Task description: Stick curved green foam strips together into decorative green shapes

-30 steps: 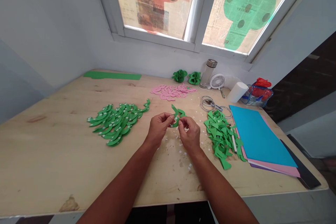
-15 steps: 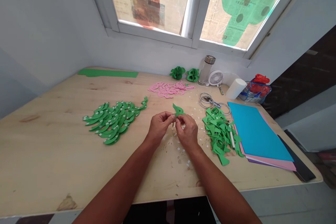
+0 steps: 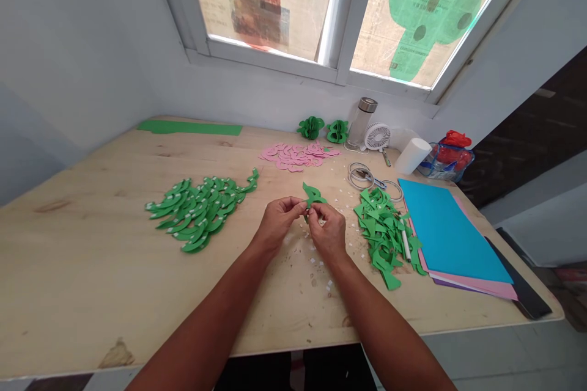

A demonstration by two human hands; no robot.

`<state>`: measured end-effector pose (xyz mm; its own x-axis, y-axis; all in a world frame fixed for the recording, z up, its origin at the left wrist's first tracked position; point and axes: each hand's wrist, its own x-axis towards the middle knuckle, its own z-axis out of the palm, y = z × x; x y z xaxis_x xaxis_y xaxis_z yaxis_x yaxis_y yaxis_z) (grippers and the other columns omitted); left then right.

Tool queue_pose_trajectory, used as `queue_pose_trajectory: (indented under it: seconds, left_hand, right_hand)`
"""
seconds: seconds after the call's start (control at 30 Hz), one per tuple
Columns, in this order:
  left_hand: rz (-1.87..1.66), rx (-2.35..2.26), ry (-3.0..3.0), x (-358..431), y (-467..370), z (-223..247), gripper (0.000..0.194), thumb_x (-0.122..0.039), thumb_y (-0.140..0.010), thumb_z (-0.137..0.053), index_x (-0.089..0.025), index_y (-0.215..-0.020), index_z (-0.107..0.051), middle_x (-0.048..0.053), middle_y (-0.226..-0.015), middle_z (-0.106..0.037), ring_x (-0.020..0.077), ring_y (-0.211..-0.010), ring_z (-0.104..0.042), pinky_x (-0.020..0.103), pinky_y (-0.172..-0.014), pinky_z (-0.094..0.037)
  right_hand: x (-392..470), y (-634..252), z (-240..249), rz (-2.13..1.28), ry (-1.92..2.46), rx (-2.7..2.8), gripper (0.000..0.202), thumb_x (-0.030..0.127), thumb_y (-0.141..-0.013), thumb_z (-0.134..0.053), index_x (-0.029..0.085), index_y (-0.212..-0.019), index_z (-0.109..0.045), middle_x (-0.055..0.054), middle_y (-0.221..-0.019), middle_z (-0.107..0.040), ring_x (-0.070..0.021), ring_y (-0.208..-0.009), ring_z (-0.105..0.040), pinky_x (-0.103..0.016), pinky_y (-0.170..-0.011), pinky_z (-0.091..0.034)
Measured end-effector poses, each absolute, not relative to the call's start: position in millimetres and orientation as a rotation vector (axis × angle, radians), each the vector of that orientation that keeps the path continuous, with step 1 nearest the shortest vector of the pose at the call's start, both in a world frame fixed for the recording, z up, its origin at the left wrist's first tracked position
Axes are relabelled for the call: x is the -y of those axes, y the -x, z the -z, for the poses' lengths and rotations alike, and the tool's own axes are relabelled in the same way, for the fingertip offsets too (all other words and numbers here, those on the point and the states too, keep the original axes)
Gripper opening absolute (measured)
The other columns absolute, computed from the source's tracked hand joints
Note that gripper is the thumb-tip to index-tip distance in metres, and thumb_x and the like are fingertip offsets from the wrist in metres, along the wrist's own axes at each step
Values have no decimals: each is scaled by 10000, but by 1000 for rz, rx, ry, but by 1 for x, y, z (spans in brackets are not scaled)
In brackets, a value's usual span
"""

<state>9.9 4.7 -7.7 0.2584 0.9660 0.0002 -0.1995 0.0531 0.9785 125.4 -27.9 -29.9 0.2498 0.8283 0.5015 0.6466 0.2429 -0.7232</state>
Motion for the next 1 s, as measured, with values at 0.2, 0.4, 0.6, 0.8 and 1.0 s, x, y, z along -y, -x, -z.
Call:
queue_pose_trajectory:
  seconds: [0.2, 0.4, 0.6, 0.8, 1.0]
  left_hand:
    - [-1068, -886, -1170, -8, -9, 11, 205, -363, -628, -713, -164, -636, -669, 7, -612, -628, 133, -611, -541, 249, -628, -402]
    - [-1056, -896, -995, -12, -5, 13, 245, -365, -589, -739, -151, -611, -621, 10, -590, -613, 129, -596, -550, 248, -609, -407]
    - [-1060, -843, -846, -12, -1, 9, 246, -338, -574, -752, -146, -646, -616, 22, -604, -628, 128, -599, -566, 240, -606, -417]
    - [-1102, -834, -801, -13, 0, 7, 252, -324, -566, -761, -146, -668, -615, 6, -601, -624, 109, -594, -561, 215, -591, -411]
    - [-1105, -817, -1022, -11, -4, 6, 226, -339, -635, -713, -141, -665, -611, 6, -588, -604, 110, -568, -537, 226, -577, -420]
  right_hand:
    - [28, -125, 30, -277, 1483, 1424, 190, 223, -780, -490, 192, -784, -678, -28, -708, -681, -149, -590, -561, -259, -589, -432]
    - [28, -131, 24, -336, 1536, 1275, 190, 261, -780, -482, 169, -717, -635, -9, -622, -624, -138, -553, -518, -246, -554, -397]
    - [25, -143, 23, -288, 1540, 1150, 112, 235, -745, -491, 179, -674, -557, 8, -623, -569, -133, -578, -498, -244, -586, -390]
    - [23, -146, 23, -207, 1474, 1185, 161, 173, -721, -455, 178, -757, -612, -48, -800, -628, -182, -797, -554, -290, -736, -421]
    - [26, -132, 24, -568, 1382, 1333, 197, 324, -775, -523, 169, -791, -643, -23, -712, -641, -149, -641, -536, -252, -627, -413]
